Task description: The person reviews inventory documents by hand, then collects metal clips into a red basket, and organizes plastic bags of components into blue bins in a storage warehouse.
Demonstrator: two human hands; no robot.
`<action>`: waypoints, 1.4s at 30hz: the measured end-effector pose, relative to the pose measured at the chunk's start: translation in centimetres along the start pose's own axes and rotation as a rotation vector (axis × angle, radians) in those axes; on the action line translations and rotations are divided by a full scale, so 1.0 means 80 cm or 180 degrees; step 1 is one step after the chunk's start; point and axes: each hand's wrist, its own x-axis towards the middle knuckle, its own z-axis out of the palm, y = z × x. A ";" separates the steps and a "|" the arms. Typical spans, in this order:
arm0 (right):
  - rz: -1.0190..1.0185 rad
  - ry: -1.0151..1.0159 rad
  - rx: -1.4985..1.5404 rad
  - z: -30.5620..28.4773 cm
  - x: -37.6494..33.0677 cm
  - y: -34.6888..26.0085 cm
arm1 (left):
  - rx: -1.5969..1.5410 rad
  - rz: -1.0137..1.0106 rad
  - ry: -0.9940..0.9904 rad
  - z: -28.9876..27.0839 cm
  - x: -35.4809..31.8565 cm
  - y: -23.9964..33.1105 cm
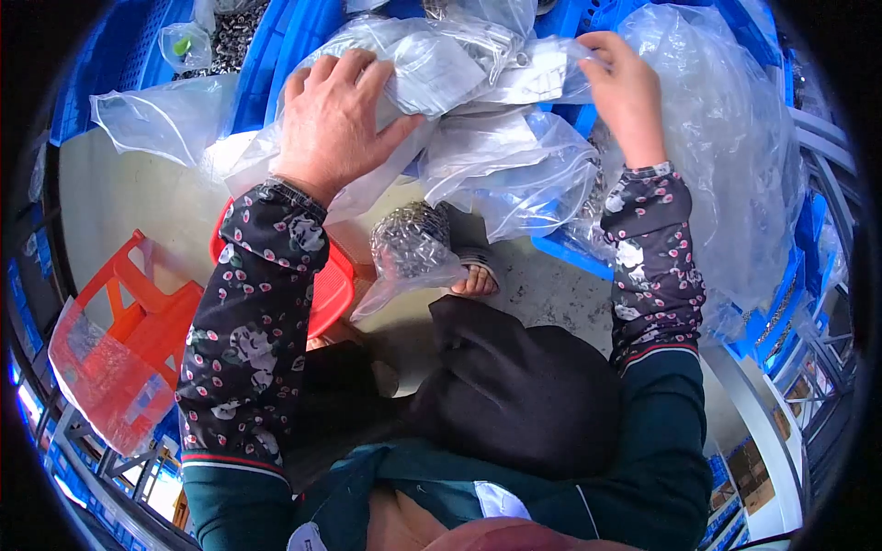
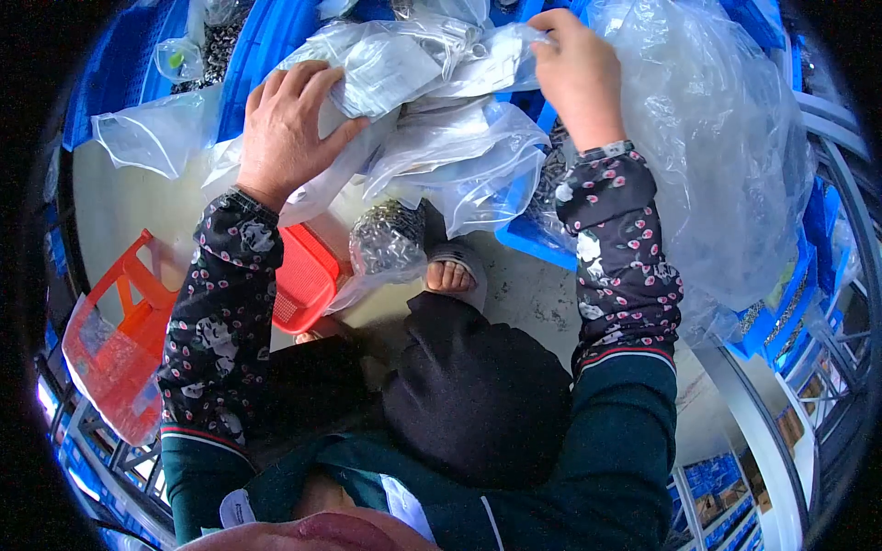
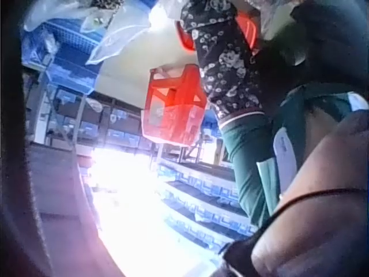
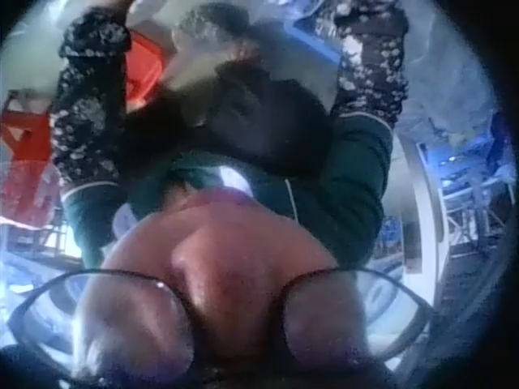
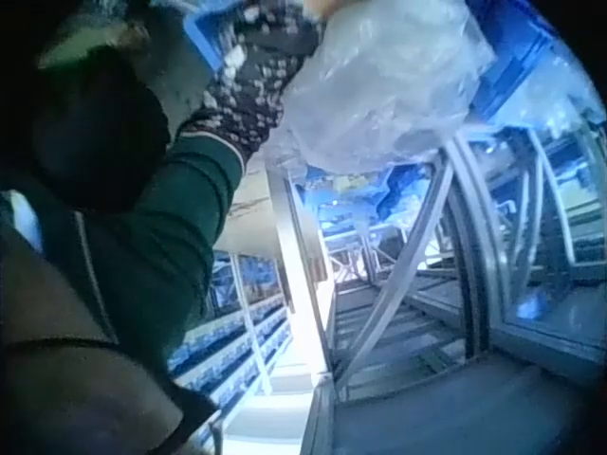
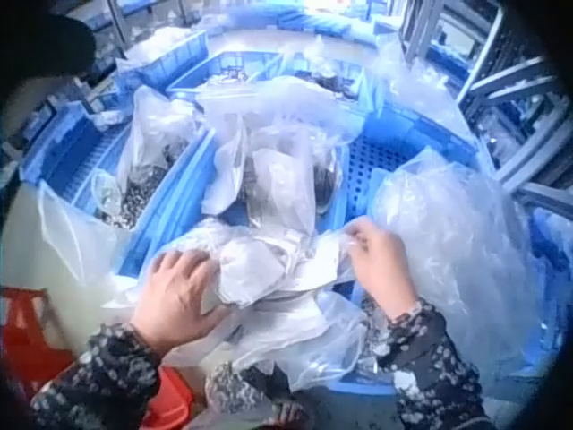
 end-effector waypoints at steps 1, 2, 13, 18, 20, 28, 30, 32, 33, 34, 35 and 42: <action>-0.0004 0.0005 -0.0009 -0.004 0.005 0.006 | 0.0111 -0.0060 -0.0078 -0.001 0.004 0.002; 0.0586 -0.0006 0.0743 -0.009 0.013 0.011 | 0.0106 -0.0058 -0.0069 -0.002 0.010 0.006; 0.1528 0.0624 0.3979 -0.021 0.073 -0.050 | 0.0184 -0.0289 -0.0321 0.003 0.053 -0.008; 0.0970 0.0774 0.4370 -0.015 0.090 -0.066 | -0.0024 -0.0584 0.0583 -0.005 0.076 -0.045; 0.0725 0.0879 0.4368 -0.016 0.089 -0.065 | -0.0145 -0.1092 0.0451 -0.034 0.088 -0.034; 0.0716 0.0086 0.2341 -0.026 0.035 -0.090 | -0.0934 -0.0980 0.0453 -0.059 0.081 -0.042; 0.0378 0.0723 0.1217 -0.012 0.025 -0.056 | -0.1393 -0.0931 0.0424 -0.043 0.088 -0.025; 0.0277 0.0801 0.1325 -0.010 0.017 -0.043 | -0.1818 -0.0918 -0.0100 -0.026 0.090 -0.030; 0.0192 0.0856 0.1472 -0.009 0.016 -0.042 | -0.2032 -0.0912 0.0090 -0.015 0.089 -0.038; 0.0125 0.0918 0.1381 -0.006 0.015 -0.044 | -0.2196 -0.1026 -0.0044 -0.009 0.091 -0.042; -0.0016 0.0960 0.0896 -0.007 0.012 -0.046 | -0.2353 -0.1140 -0.0181 -0.006 0.092 -0.046; -0.1080 0.0711 0.0543 0.005 0.024 -0.077 | -0.2906 -0.1414 -0.0064 -0.001 0.096 -0.068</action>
